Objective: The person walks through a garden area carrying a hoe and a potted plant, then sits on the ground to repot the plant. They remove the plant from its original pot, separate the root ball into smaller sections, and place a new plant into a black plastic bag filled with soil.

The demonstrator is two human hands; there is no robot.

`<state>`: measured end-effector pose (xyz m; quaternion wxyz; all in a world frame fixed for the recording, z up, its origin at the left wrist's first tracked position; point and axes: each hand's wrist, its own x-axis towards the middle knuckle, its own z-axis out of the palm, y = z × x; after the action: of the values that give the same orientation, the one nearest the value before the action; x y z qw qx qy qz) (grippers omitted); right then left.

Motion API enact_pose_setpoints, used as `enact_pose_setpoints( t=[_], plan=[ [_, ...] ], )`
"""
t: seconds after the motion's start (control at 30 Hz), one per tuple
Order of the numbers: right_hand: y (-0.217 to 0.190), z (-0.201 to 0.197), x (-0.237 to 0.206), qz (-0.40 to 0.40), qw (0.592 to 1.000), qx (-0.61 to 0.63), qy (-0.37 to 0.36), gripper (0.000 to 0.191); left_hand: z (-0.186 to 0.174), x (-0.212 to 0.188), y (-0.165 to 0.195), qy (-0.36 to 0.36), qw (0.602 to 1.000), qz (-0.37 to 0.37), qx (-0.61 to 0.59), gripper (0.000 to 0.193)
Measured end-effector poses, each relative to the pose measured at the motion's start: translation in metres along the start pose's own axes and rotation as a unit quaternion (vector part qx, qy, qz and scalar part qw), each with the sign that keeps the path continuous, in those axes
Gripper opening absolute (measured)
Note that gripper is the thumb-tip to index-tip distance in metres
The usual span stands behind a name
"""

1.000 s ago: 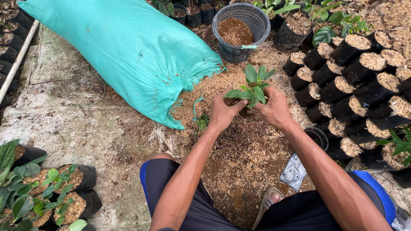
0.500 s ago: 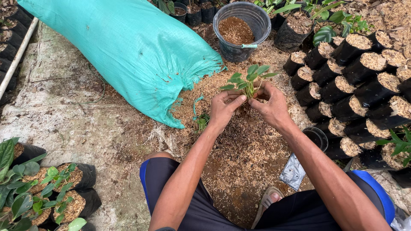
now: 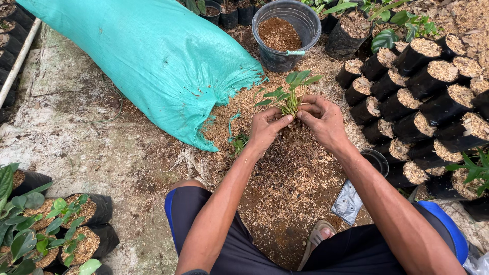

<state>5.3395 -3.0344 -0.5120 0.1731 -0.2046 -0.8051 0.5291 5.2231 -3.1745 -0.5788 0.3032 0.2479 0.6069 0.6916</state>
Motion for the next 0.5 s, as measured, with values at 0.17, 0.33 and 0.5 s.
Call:
enact_pose_setpoints(
  t=[0.17,0.33,0.5],
  plan=[
    [0.0070,-0.0019,0.0014,-0.028,1.000,0.000,0.000,0.034,-0.0006,0.0029,-0.0012,0.011,1.000,0.012,-0.016,0.035],
    [0.0072,-0.0032,0.0029,-0.019,1.000,-0.003,-0.010,0.043,-0.0014,0.0049,-0.0042,0.019,0.999,0.005,-0.040,0.035],
    [0.0026,-0.0024,-0.0003,0.012,0.996,-0.070,-0.046,0.041,-0.0039,0.0059,-0.0095,0.021,0.994,-0.006,-0.106,0.031]
  ],
)
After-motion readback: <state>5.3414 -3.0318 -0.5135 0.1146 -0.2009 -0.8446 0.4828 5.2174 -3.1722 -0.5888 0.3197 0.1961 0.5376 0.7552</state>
